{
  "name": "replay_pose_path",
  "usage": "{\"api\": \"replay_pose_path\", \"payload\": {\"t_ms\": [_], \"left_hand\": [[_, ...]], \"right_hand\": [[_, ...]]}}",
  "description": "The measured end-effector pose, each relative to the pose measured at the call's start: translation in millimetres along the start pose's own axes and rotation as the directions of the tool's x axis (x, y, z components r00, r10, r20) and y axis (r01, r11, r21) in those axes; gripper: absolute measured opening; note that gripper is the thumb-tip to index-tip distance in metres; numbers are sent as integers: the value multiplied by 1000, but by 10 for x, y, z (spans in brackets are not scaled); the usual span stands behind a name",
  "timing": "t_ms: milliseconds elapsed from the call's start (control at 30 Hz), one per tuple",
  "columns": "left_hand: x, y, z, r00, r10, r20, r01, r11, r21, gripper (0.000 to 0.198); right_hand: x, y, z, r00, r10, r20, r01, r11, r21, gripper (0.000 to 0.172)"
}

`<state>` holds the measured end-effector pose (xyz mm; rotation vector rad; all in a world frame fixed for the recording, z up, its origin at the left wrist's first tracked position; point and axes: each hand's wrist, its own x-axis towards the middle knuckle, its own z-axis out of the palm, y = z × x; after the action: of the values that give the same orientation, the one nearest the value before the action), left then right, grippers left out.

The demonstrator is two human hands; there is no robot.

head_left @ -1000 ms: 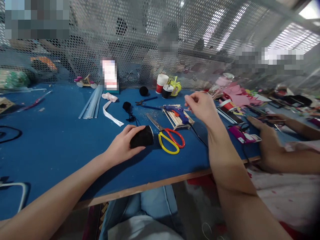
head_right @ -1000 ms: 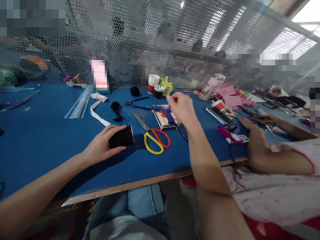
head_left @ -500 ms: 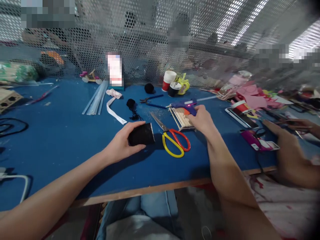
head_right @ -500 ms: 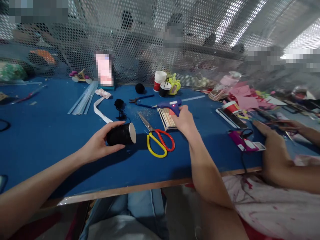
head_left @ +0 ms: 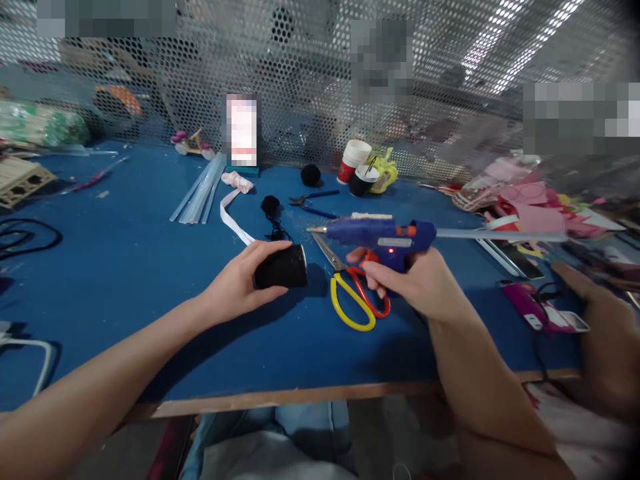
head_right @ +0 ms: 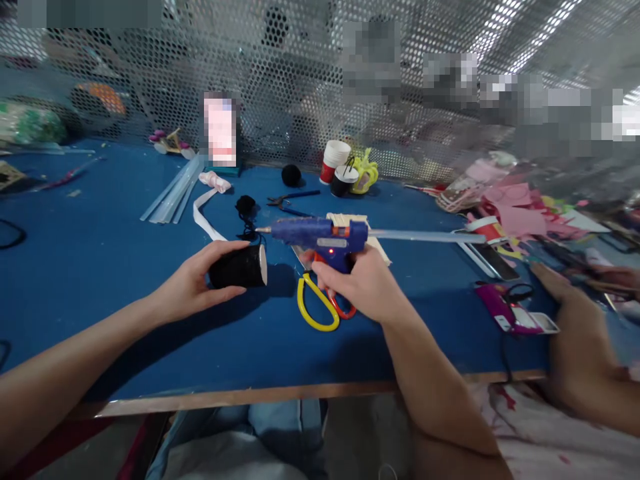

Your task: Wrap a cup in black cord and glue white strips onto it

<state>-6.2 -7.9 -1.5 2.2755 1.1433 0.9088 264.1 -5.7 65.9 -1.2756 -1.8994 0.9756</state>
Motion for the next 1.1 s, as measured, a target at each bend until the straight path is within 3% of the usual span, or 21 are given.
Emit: {"api": "replay_pose_path", "payload": {"t_ms": [100, 200, 333, 533, 733, 933, 1100], "left_hand": [[7, -28, -10, 1000, 2, 9, -2, 1000, -11, 58], [17, -40, -20, 1000, -5, 26, 6, 1000, -20, 55], [30, -55, -34, 998, -36, 45, 38, 999, -24, 54], [38, -65, -43, 996, -58, 72, 60, 998, -23, 54], [38, -62, -51, 995, -51, 81, 53, 998, -28, 55], [41, -54, -60, 996, -45, 83, 47, 999, -20, 54], [42, -37, -54, 998, -9, 65, 9, 1000, 6, 52]], "right_hand": [[-51, 73, 121, 1000, 8, 3, -8, 1000, -8, 14], [-95, 208, 132, 996, -65, -52, 54, 978, -200, 12], [-156, 402, 47, 970, -241, 26, 222, 838, -499, 16], [-197, 434, 30, 938, -328, 109, 315, 681, -661, 24], [-142, 251, 70, 949, -283, 140, 310, 750, -585, 26], [-136, 149, 100, 990, -136, 42, 142, 900, -413, 18], [-134, 151, 102, 987, -150, 51, 158, 919, -362, 15]]}}
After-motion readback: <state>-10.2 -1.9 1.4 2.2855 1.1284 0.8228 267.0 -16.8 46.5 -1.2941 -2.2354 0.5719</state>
